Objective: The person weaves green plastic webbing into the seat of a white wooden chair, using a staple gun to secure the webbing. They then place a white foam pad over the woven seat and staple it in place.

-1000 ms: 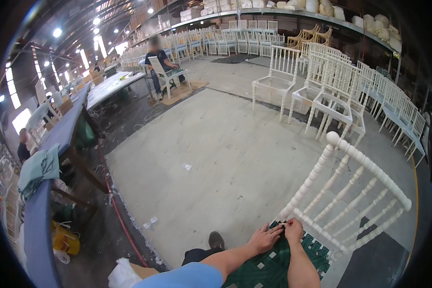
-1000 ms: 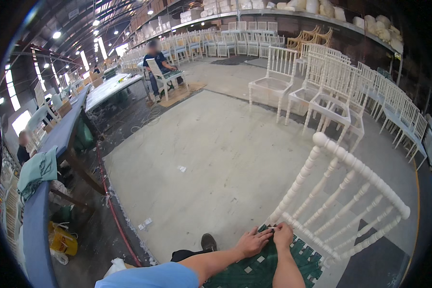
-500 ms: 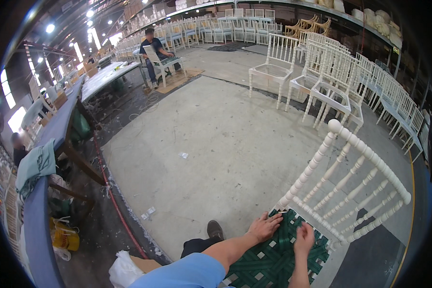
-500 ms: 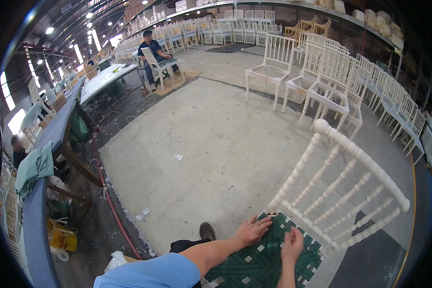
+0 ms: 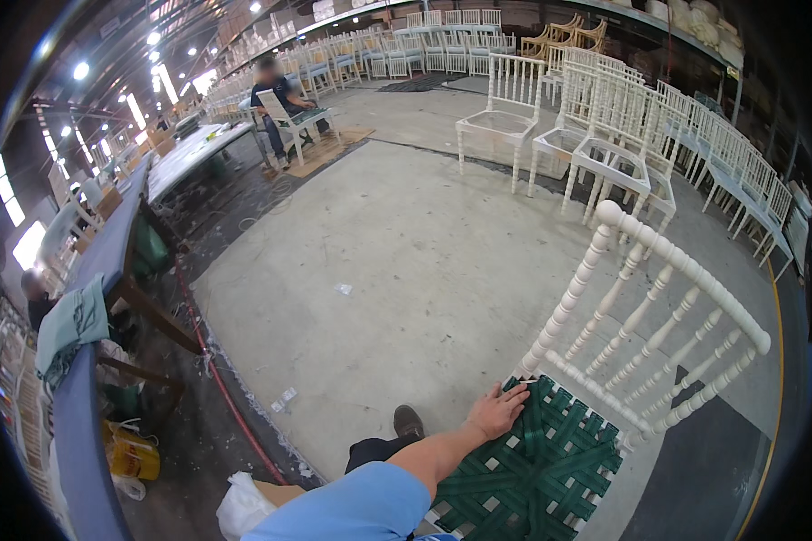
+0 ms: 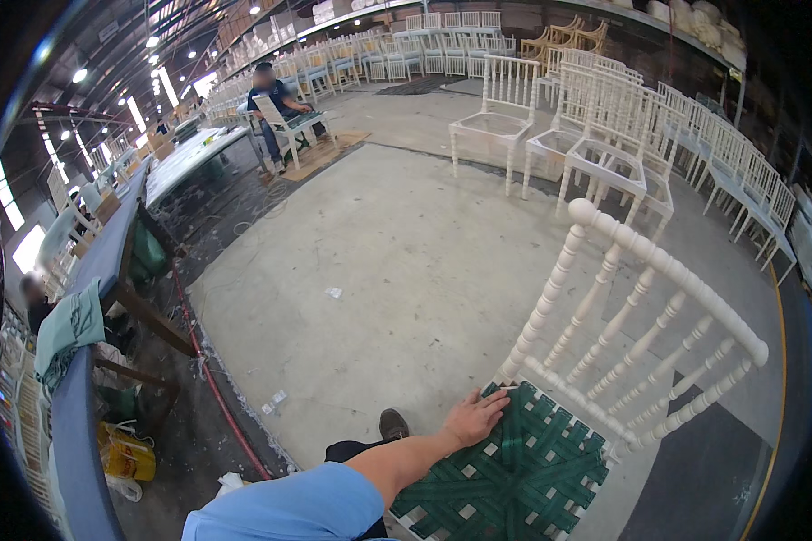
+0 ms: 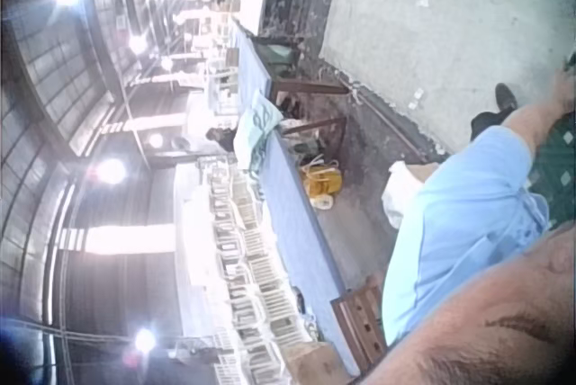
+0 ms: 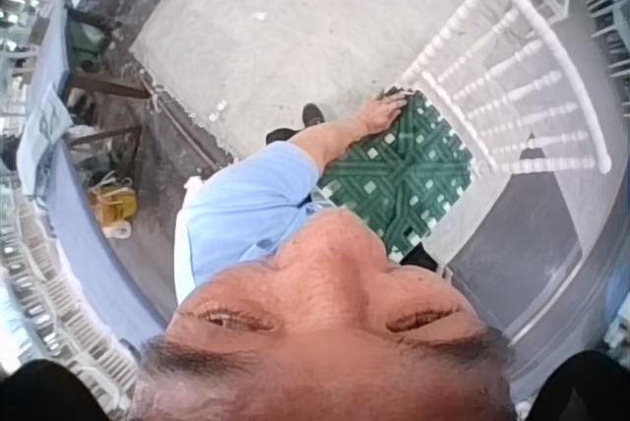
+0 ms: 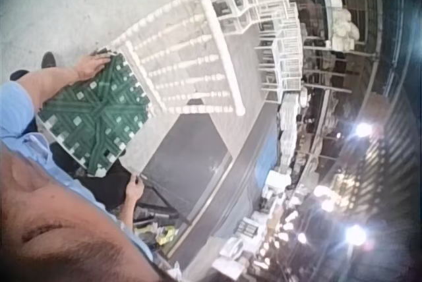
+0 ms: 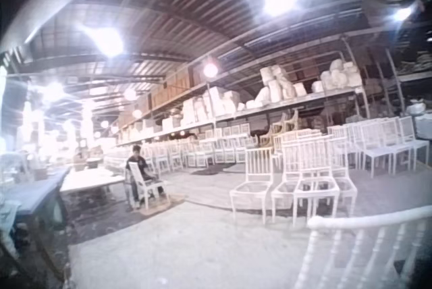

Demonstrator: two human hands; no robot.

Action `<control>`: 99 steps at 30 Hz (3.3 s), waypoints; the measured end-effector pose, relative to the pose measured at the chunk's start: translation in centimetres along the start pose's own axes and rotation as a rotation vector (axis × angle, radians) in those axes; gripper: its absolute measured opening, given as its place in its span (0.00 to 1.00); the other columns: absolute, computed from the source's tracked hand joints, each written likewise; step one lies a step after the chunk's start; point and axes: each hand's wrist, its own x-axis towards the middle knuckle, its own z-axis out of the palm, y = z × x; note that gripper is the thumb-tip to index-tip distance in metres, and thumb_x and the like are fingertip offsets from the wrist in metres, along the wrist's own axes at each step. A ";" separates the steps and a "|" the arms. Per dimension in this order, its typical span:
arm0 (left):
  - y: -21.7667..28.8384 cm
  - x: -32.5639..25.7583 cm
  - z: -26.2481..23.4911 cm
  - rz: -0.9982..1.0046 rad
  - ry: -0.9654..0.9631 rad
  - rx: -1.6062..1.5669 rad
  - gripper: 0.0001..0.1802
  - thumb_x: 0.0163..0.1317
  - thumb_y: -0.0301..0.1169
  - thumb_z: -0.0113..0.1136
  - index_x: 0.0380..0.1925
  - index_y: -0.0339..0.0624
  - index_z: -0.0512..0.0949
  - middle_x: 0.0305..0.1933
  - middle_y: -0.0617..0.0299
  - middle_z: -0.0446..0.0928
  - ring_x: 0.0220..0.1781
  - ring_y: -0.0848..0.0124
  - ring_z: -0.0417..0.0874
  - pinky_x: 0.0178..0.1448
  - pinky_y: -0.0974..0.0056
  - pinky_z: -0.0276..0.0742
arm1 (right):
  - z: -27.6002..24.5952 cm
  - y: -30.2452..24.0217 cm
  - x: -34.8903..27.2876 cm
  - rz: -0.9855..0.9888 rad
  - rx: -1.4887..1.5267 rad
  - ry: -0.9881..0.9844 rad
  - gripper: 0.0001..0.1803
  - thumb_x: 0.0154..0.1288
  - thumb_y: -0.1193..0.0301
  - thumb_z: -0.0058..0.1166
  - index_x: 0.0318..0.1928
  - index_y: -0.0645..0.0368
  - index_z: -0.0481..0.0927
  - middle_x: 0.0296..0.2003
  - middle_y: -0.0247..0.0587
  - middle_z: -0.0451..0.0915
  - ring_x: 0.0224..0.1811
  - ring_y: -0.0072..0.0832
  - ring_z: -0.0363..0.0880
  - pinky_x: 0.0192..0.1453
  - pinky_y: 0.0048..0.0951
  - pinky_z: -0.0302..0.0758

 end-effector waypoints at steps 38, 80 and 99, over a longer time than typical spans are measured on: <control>0.4 -0.1 -0.5 0.008 -0.027 0.003 0.26 0.81 0.46 0.48 0.76 0.63 0.71 0.83 0.79 0.65 0.75 0.42 0.70 0.69 0.44 0.79 | -2.5 -4.9 -0.5 0.095 0.136 -0.112 0.32 0.73 0.51 0.64 0.61 0.67 0.85 0.60 0.61 0.86 0.63 0.52 0.82 0.71 0.44 0.74; -0.1 -0.2 -1.0 -0.008 -0.059 -0.053 0.26 0.81 0.47 0.49 0.76 0.64 0.72 0.84 0.81 0.64 0.77 0.43 0.69 0.68 0.43 0.78 | -2.2 -5.6 -0.4 0.105 0.035 -0.141 0.34 0.72 0.47 0.62 0.63 0.64 0.85 0.60 0.62 0.85 0.67 0.55 0.80 0.74 0.47 0.71; 0.2 -0.1 -1.3 -0.013 -0.088 -0.034 0.27 0.82 0.47 0.47 0.77 0.64 0.69 0.85 0.80 0.62 0.76 0.40 0.70 0.69 0.40 0.79 | -2.1 -5.3 -0.1 0.154 0.018 -0.117 0.31 0.70 0.47 0.64 0.60 0.59 0.88 0.58 0.59 0.87 0.63 0.54 0.83 0.71 0.45 0.74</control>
